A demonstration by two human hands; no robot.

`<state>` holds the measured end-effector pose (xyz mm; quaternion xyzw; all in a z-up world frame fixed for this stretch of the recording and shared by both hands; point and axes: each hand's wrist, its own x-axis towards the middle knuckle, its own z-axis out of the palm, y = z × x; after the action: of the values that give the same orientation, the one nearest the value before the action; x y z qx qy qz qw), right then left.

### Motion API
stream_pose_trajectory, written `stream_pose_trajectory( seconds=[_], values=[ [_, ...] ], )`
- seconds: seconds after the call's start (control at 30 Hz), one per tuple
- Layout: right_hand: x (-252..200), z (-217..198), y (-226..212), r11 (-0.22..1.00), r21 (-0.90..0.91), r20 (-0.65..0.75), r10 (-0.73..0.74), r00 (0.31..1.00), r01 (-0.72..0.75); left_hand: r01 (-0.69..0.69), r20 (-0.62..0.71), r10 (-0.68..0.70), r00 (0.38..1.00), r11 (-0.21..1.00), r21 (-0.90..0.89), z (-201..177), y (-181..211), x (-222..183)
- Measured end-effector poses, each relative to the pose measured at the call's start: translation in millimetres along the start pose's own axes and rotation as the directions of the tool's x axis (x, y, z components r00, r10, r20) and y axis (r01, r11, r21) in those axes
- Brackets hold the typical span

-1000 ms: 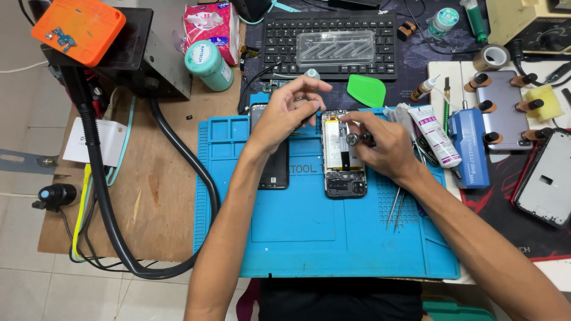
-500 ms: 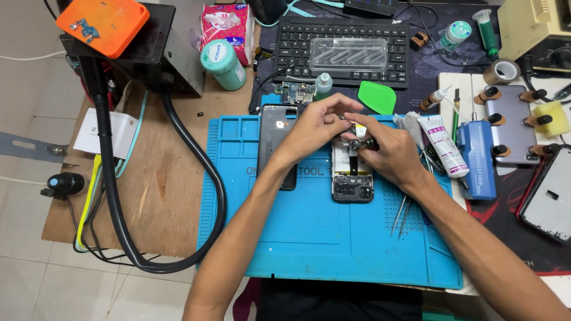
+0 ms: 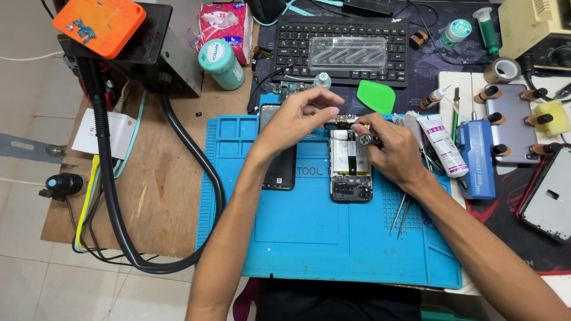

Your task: Securing internal components of a mobile phone with small screws using a manual screwdriver.

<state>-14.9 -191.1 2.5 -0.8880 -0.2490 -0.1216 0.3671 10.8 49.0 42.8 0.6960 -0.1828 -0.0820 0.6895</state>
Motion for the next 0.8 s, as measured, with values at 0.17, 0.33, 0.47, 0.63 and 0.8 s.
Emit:
stream_pose_trajectory(
  seconds=[0.17,0.33,0.47,0.63,0.8],
  values=[
    [3.1,-1.6,-5.2,0.993,0.104,0.003,0.049,0.999,-0.049,0.026,-0.029,-0.024,0.999,0.997,0.077,-10.0,0.9,-3.8],
    [6.2,-9.1,-11.2,0.979,0.184,-0.038,0.1,0.994,-0.092,0.017,0.104,-0.021,0.994,0.999,0.042,1.8,1.8,-5.3],
    [5.2,-9.8,-15.2,0.991,0.128,-0.069,0.04,0.997,-0.031,0.01,0.135,-0.019,0.991,0.998,0.068,2.4,-6.7,-0.7],
    [4.9,-9.7,-18.9,0.997,-0.008,0.002,-0.078,0.997,0.078,-0.002,0.107,-0.012,0.994,0.992,0.127,-1.4,-10.0,-0.2],
    [2.5,-7.8,-10.9,0.982,-0.106,0.032,-0.155,0.987,0.157,-0.004,0.092,-0.019,0.996,0.969,0.248,0.3,1.6,-3.5]
  ],
)
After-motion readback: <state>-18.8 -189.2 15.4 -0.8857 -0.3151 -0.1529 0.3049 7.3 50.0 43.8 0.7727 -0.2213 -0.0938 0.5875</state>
